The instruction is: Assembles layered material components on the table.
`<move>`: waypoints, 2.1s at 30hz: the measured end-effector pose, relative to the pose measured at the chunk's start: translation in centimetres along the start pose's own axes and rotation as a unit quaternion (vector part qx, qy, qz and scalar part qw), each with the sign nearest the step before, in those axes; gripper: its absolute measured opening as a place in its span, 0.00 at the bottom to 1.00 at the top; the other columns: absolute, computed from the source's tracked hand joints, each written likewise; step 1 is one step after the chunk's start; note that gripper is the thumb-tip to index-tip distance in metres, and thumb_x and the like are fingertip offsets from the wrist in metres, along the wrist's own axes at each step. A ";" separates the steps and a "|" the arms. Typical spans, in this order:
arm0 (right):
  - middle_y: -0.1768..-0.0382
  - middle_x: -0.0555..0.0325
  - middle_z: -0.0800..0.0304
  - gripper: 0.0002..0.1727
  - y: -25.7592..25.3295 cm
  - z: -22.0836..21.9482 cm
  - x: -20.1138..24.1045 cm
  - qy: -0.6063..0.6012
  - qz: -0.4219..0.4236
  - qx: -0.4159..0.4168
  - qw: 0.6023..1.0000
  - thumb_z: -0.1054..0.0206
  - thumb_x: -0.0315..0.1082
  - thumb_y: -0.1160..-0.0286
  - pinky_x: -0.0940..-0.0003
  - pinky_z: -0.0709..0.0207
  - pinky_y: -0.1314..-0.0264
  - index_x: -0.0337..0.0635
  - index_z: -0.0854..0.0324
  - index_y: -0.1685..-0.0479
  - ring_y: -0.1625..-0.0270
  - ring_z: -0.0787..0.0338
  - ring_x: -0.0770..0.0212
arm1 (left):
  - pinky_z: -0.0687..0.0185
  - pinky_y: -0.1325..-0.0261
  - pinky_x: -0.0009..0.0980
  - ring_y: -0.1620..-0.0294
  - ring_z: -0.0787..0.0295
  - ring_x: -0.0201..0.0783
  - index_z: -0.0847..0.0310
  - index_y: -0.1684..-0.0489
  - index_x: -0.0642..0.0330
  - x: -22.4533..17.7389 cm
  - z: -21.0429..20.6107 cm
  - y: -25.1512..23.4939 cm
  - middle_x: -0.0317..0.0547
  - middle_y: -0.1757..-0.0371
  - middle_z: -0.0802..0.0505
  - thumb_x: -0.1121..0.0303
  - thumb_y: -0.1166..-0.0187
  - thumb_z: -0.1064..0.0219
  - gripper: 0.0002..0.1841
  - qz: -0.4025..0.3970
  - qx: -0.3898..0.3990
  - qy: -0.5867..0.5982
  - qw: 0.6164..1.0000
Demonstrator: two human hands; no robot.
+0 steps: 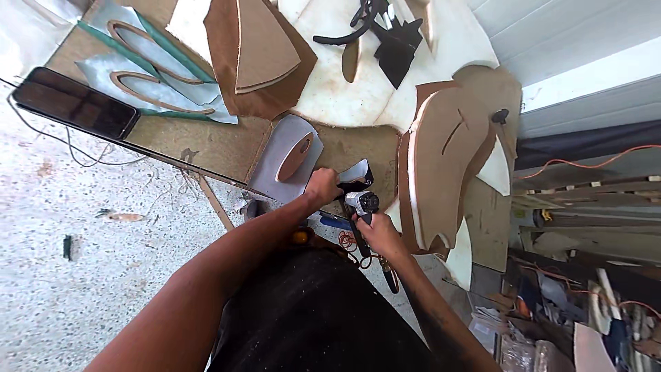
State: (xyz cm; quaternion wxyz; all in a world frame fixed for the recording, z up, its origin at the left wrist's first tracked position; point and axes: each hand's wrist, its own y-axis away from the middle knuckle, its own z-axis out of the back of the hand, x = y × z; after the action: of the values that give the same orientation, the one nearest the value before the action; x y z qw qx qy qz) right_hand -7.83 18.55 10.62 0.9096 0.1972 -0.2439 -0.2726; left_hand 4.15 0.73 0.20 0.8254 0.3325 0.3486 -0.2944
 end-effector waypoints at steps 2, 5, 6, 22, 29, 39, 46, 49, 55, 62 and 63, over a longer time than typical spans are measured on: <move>0.76 0.63 0.12 0.09 0.1 0.0 0.3 0.005 -0.003 -0.001 1.000 0.37 0.45 0.20 0.53 0.16 0.75 0.56 0.12 0.56 0.78 0.13 0.62 | 0.12 0.55 0.57 0.61 0.08 0.49 0.11 0.74 0.53 0.0 0.0 0.0 0.46 0.69 0.07 0.50 0.36 0.19 0.16 0.000 -0.002 0.002 1.000; 0.75 0.61 0.12 0.08 0.6 0.1 0.8 -0.001 -0.003 -0.004 1.000 0.37 0.43 0.20 0.51 0.16 0.74 0.55 0.12 0.55 0.77 0.13 0.61 | 0.12 0.56 0.57 0.61 0.08 0.49 0.11 0.75 0.53 -0.1 0.0 -0.1 0.46 0.69 0.07 0.50 0.38 0.19 0.16 0.002 -0.008 0.000 1.000; 0.75 0.61 0.12 0.09 0.7 0.0 0.9 -0.006 -0.004 -0.003 1.000 0.37 0.42 0.20 0.50 0.16 0.74 0.54 0.12 0.54 0.77 0.13 0.60 | 0.12 0.56 0.58 0.61 0.08 0.50 0.11 0.75 0.53 -0.1 0.0 0.0 0.47 0.69 0.07 0.50 0.38 0.19 0.16 0.003 -0.005 -0.001 1.000; 0.73 0.60 0.12 0.11 0.2 -0.7 1.0 -0.005 -0.035 0.001 0.999 0.36 0.48 0.20 0.50 0.14 0.66 0.53 0.14 0.58 0.72 0.10 0.60 | 0.23 0.21 0.46 0.29 0.16 0.42 0.08 0.48 0.54 3.1 2.0 0.6 0.42 0.37 0.08 0.62 0.39 0.17 0.19 -0.266 0.068 -0.056 0.960; 0.73 0.60 0.12 0.14 -0.1 -0.8 1.1 -0.010 -0.054 -0.010 0.998 0.36 0.49 0.21 0.49 0.13 0.65 0.50 0.18 0.50 0.71 0.10 0.59 | 0.11 0.39 0.50 0.48 0.07 0.38 0.06 0.57 0.49 2.2 0.7 -0.5 0.36 0.52 0.04 0.63 0.26 0.26 0.06 -0.202 0.042 -0.017 0.978; 0.79 0.61 0.14 0.11 0.6 -1.8 0.6 -0.138 -0.059 -0.024 0.988 0.36 0.46 0.21 0.53 0.14 0.74 0.52 0.16 0.51 0.80 0.13 0.60 | 0.12 0.57 0.60 0.62 0.07 0.48 0.08 0.74 0.50 -1.2 1.6 -2.4 0.44 0.69 0.06 0.55 0.42 0.16 0.11 -0.023 0.081 -0.047 0.995; 0.76 0.62 0.11 0.10 1.5 -3.4 1.6 -0.177 -0.076 -0.050 0.980 0.35 0.44 0.21 0.55 0.13 0.73 0.54 0.15 0.48 0.79 0.12 0.62 | 0.13 0.59 0.60 0.63 0.08 0.47 0.09 0.76 0.49 -1.3 1.5 -2.9 0.43 0.70 0.06 0.55 0.45 0.17 0.11 0.008 0.091 -0.049 0.995; 0.76 0.64 0.12 0.10 1.5 -3.6 1.8 -0.146 -0.078 -0.060 0.984 0.36 0.45 0.21 0.54 0.14 0.72 0.55 0.15 0.51 0.78 0.13 0.62 | 0.14 0.61 0.59 0.65 0.08 0.47 0.10 0.78 0.48 -1.0 1.4 -3.2 0.42 0.72 0.07 0.55 0.44 0.17 0.11 0.007 0.096 -0.046 0.994; 0.69 0.58 0.12 0.15 1.2 -2.8 3.8 -0.064 -0.094 -0.057 0.992 0.36 0.47 0.21 0.45 0.15 0.64 0.51 0.20 0.43 0.66 0.09 0.56 | 0.14 0.63 0.60 0.67 0.09 0.47 0.10 0.78 0.49 -0.9 1.6 -3.2 0.43 0.73 0.07 0.56 0.41 0.18 0.10 0.000 0.102 -0.042 0.994; 0.74 0.59 0.11 0.15 2.6 -0.6 0.1 -0.180 -0.130 -0.077 0.972 0.35 0.46 0.22 0.50 0.12 0.70 0.50 0.18 0.43 0.76 0.10 0.58 | 0.12 0.58 0.59 0.65 0.08 0.46 0.09 0.71 0.49 -0.2 1.7 -3.1 0.42 0.70 0.06 0.54 0.38 0.17 0.11 -0.033 0.105 -0.011 0.994; 0.75 0.58 0.11 0.15 3.3 0.4 -0.9 -0.190 -0.133 -0.091 0.968 0.34 0.45 0.21 0.50 0.12 0.72 0.49 0.18 0.43 0.77 0.11 0.57 | 0.11 0.56 0.58 0.64 0.08 0.44 0.08 0.67 0.49 0.0 1.9 -2.7 0.42 0.68 0.06 0.55 0.35 0.19 0.11 -0.053 0.099 0.004 0.994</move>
State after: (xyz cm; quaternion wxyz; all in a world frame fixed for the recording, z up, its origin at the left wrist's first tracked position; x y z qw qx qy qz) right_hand -7.38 21.55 12.30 0.8161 0.0885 -0.3583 -0.4447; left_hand 2.89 -2.35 0.26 0.7706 0.3946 0.3378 -0.3693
